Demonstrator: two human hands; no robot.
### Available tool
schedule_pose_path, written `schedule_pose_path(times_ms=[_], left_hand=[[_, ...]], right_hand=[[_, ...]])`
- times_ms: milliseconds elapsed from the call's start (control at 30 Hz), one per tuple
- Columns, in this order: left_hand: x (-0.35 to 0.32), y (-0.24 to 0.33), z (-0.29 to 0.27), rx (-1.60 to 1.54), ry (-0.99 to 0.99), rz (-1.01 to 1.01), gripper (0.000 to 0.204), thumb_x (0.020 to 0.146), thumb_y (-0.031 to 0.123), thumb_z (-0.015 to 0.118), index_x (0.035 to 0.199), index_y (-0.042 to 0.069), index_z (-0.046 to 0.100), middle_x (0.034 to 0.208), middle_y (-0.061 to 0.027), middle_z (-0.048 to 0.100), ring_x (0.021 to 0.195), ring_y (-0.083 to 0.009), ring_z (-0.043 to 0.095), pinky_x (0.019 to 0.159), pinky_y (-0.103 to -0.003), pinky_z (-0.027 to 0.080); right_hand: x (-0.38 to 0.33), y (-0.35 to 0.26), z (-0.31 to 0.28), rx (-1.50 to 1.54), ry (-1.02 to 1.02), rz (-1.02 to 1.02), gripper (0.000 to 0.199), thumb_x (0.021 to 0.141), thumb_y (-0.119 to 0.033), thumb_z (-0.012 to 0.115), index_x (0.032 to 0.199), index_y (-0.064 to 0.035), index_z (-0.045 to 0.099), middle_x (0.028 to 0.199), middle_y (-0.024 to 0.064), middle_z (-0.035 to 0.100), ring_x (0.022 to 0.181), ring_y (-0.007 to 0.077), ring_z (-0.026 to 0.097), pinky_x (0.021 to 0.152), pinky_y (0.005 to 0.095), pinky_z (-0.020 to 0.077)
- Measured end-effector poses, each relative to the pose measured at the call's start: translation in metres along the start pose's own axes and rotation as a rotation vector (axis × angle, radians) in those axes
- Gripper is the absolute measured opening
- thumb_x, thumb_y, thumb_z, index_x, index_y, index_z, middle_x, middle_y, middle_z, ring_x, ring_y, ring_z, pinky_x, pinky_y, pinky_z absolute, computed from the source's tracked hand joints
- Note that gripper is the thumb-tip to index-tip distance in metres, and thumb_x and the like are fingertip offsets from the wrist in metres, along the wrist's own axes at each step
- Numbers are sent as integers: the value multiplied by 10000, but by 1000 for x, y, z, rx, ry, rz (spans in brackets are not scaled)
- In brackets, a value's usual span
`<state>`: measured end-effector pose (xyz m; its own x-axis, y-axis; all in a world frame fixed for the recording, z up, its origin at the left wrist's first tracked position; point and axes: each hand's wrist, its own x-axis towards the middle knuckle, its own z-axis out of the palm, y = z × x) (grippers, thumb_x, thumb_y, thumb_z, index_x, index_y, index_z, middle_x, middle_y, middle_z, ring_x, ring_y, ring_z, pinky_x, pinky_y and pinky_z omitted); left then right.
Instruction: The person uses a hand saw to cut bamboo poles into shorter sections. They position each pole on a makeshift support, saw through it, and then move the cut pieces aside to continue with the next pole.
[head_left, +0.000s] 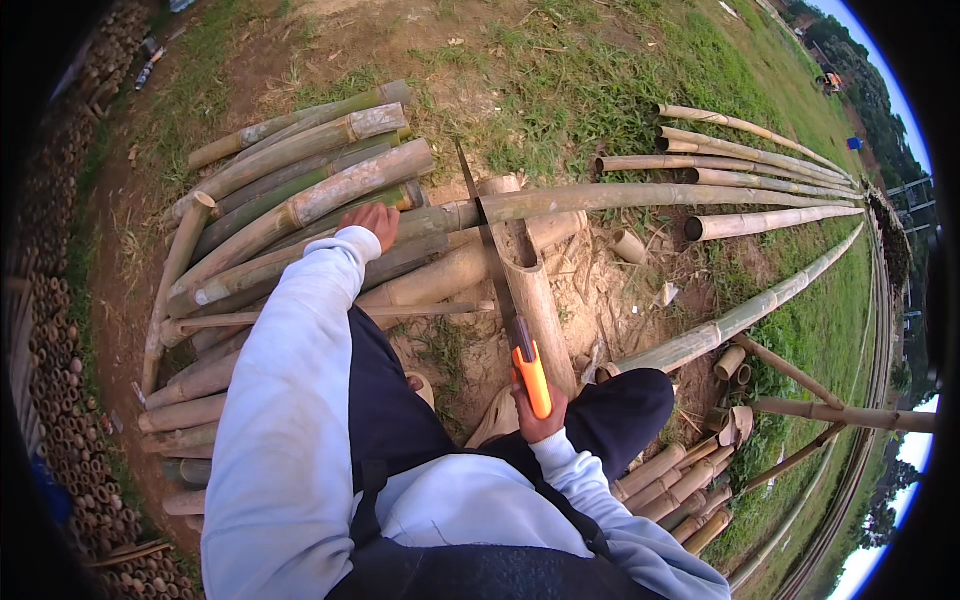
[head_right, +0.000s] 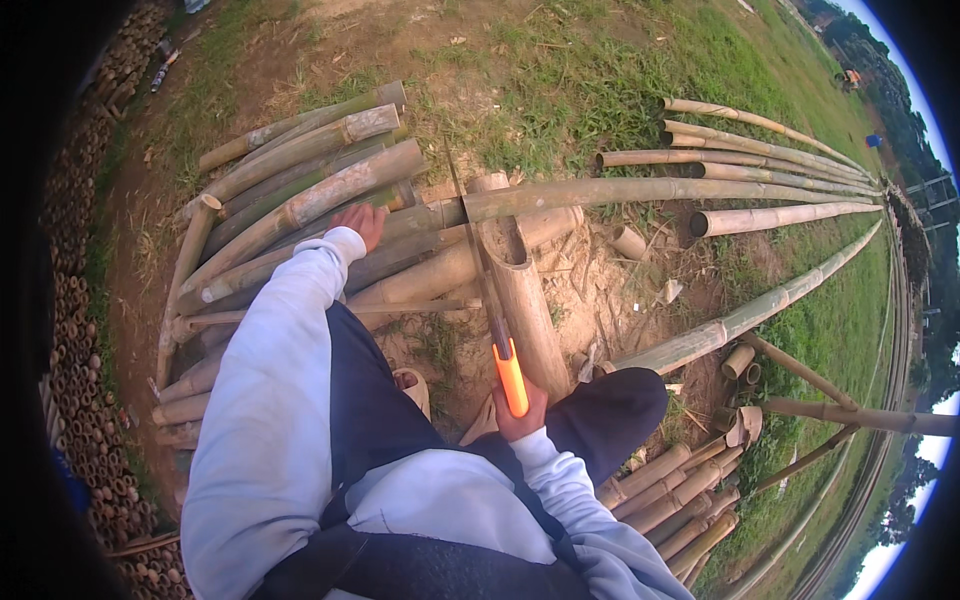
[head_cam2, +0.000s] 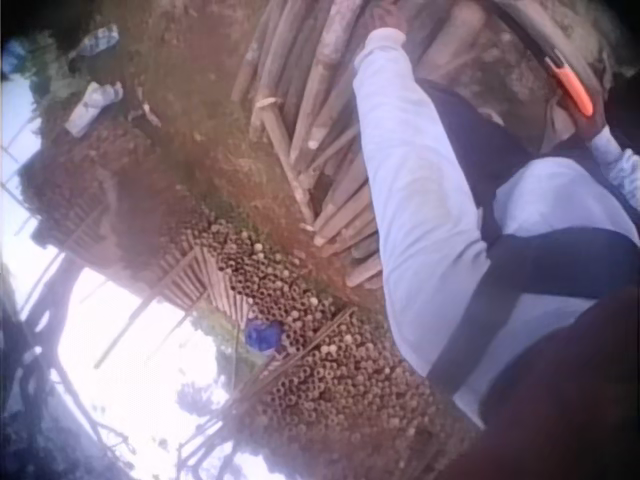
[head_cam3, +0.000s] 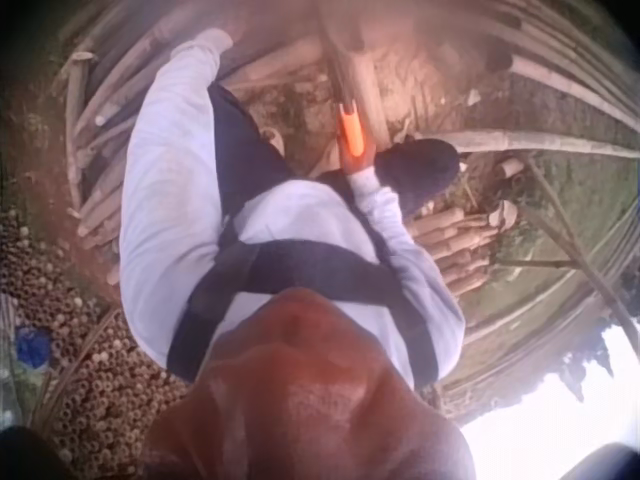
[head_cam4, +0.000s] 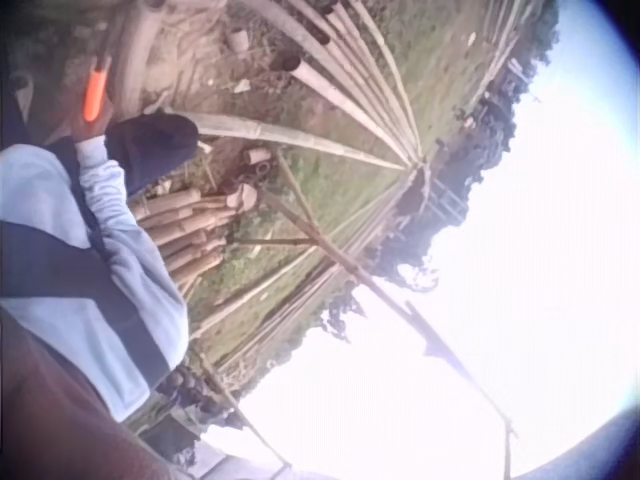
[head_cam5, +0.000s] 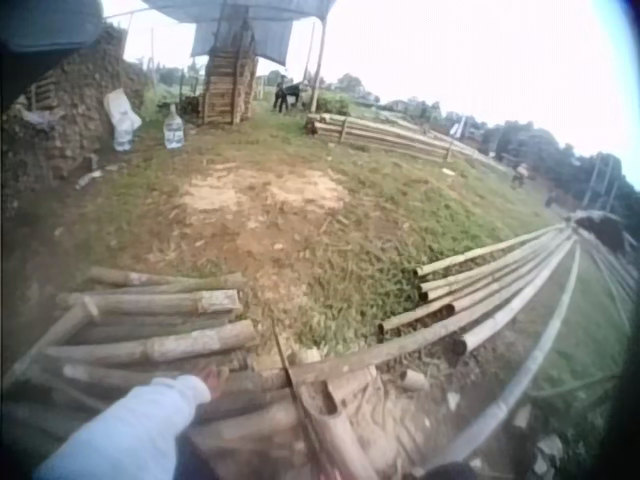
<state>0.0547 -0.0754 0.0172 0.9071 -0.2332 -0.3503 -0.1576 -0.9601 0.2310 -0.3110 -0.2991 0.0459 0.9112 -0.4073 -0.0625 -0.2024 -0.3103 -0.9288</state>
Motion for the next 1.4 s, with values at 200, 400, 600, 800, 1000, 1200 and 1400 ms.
schedule_pose_path(times_ms=[200, 400, 600, 800, 1000, 1200, 1400], left_hand=[[-10, 24, -14, 18, 55, 23, 528, 1041, 417, 340, 1150, 35, 687, 1242, -230, 668, 1211, -390, 611, 1059, -504, 451], [-7, 6, -9, 37, 35, 18, 527, 1039, 419, 347, 1165, 29, 680, 1207, -228, 683, 1184, -392, 624, 1027, -496, 474], [-4, 27, -18, 1, -31, 20, 534, 1034, 423, 351, 1207, 33, 673, 1315, -240, 629, 1250, -398, 582, 1072, -517, 430], [-7, 16, -14, 7, 64, 35, 539, 1031, 419, 353, 1145, 19, 695, 1230, -251, 669, 1170, -420, 628, 1035, -516, 470], [-6, 11, -14, 0, 17, -12, 554, 1039, 436, 351, 1147, 12, 692, 1231, -259, 666, 1186, -419, 619, 1043, -519, 460], [3, 18, -11, 9, 69, 27, 552, 1043, 453, 357, 1185, 20, 669, 1249, -247, 661, 1200, -413, 611, 1054, -514, 453], [3, -3, -3, -12, 74, 32, 545, 1040, 438, 353, 1146, 13, 678, 1213, -251, 672, 1163, -419, 624, 1031, -510, 472]], right_hand=[[121, -12, 36, 64, 3, -111, 178, 913, -138, 709, 957, 32, 681, 673, 147, 635, 631, 193, 652, 613, 351, 499], [-39, -2, -15, 103, -60, 158, 233, 918, -62, 682, 1132, 30, 692, 770, 78, 667, 694, 124, 632, 677, 297, 514], [72, -4, 14, 27, 25, -5, 177, 927, -133, 715, 885, 34, 674, 653, 111, 630, 578, 163, 590, 568, 343, 469], [47, -2, 14, 25, -26, 43, 150, 910, -102, 704, 978, 31, 686, 737, 132, 677, 657, 183, 639, 648, 348, 514], [-23, -6, -9, 52, 0, 68, 205, 909, -65, 692, 1086, 39, 696, 772, 76, 646, 715, 132, 618, 701, 297, 518], [105, -7, 36, 31, 19, -126, 160, 913, -123, 712, 918, 28, 661, 673, 124, 607, 596, 183, 570, 597, 337, 476], [-33, -9, -8, 64, -4, 113, 143, 891, -87, 706, 978, 25, 685, 718, 113, 655, 650, 185, 636, 649, 336, 514]])
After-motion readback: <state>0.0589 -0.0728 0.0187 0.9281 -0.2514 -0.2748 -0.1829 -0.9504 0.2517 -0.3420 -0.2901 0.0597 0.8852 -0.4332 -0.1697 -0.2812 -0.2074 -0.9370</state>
